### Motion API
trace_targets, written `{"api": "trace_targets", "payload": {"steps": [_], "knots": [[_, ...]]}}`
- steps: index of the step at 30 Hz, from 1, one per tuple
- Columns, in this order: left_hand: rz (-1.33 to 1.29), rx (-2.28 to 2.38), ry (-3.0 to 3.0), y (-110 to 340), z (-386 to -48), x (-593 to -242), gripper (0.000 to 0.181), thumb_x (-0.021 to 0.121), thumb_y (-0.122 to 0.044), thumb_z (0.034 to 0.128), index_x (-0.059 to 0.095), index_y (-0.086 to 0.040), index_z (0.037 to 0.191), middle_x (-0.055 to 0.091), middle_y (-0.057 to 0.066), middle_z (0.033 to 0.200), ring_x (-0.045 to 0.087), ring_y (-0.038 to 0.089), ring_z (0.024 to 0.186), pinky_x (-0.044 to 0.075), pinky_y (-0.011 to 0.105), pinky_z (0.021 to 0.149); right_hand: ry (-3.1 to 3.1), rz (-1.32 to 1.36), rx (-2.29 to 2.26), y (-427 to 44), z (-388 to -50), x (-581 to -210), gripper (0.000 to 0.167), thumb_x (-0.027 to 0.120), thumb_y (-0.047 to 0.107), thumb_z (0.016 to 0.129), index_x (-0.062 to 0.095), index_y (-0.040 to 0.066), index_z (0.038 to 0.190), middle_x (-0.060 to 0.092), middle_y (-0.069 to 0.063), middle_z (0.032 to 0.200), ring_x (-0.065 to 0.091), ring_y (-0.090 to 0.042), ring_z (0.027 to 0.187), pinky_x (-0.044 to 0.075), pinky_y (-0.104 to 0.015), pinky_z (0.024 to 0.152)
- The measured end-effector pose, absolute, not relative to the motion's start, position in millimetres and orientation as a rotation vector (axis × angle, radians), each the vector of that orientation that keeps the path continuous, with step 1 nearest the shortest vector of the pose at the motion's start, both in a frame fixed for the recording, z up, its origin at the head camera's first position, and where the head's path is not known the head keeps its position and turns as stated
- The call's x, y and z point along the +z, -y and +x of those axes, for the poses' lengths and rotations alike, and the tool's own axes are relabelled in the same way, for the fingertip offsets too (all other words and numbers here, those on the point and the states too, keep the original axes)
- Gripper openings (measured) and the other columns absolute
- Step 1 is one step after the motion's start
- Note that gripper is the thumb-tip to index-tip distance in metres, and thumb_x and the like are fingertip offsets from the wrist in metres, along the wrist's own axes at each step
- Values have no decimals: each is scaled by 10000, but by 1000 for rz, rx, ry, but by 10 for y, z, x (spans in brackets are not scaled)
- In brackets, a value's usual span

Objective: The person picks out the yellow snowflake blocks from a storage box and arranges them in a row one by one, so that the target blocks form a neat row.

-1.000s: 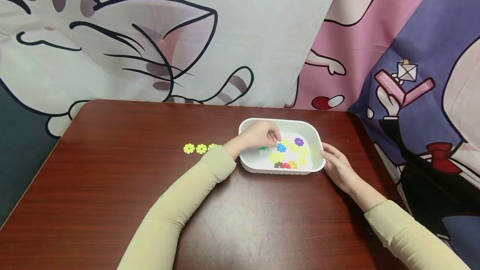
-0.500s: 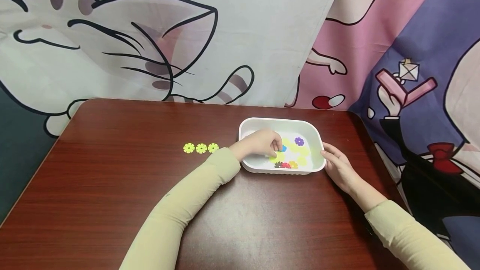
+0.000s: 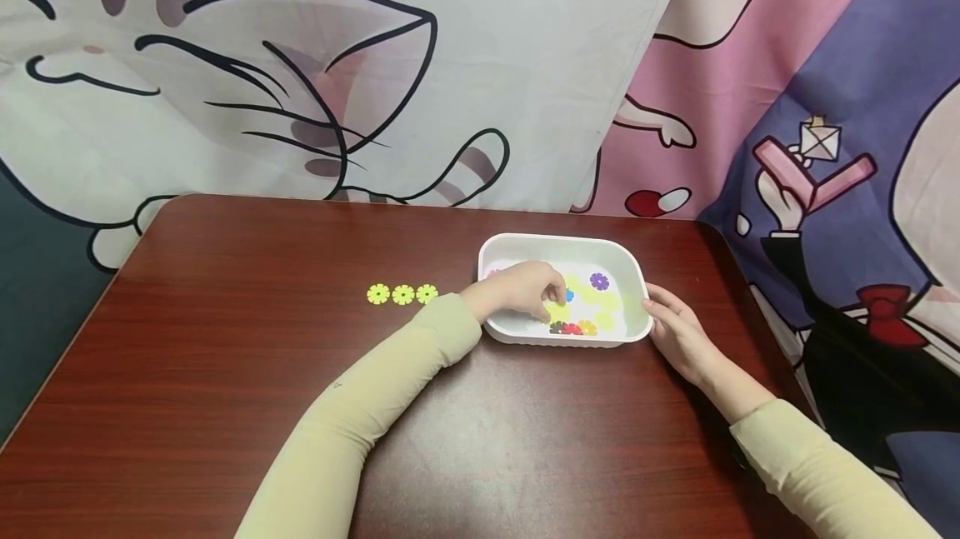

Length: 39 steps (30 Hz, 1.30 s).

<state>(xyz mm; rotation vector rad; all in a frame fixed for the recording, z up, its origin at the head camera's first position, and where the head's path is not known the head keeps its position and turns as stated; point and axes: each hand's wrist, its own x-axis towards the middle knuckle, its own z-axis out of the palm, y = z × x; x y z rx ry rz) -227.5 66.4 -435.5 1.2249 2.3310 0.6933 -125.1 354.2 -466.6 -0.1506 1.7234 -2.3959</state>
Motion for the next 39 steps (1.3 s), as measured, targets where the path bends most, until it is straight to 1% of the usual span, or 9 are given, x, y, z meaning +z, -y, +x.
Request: {"api": "trace_targets", "payload": {"steps": [6,19,28,33,39], "knots": [[1238,682,-2353,-658,-2276,-4339,254,859,-60,859,785,-57,1101,766,90,1060,661,166,991,516,206,913,-1729,-161,-2396,-3540,-1265,-4666,369,365,-33,1103,637,104,1311,709,22,1267,678,-62,1142,533,-177,988],[1207,701,-2384,-684,-2266,-4277,201,847,-50,872,782,-59,1063,745,80,1022,617,145,957,505,235,908,-1727,-144,-2394,-3547,-1274,-4640,375,366,-28,1106,653,114,1301,714,25,1262,673,-62,1147,531,-175,985],[1198,768,-2359,-656,-2264,-4267,78,780,-22,911,777,-65,976,722,26,907,601,104,867,480,177,820,-1709,-149,-2395,-3549,-1252,-4656,373,364,-27,1108,645,114,1308,712,21,1271,673,-65,1156,528,-179,994],[1187,817,-2361,-609,-2277,-4234,61,740,-37,931,783,-57,970,759,51,940,622,92,856,489,146,806,-1715,-147,-2390,-3544,-1252,-4660,368,369,-21,1110,646,114,1310,711,20,1272,672,-63,1158,528,-179,996],[1177,923,-2401,-545,-2298,-4193,60,727,-51,952,784,-54,971,772,54,967,634,96,859,498,141,798,-1710,-152,-2391,-3545,-1247,-4662,358,376,-17,1109,641,99,1320,708,6,1278,674,-72,1159,532,-185,996]]}}
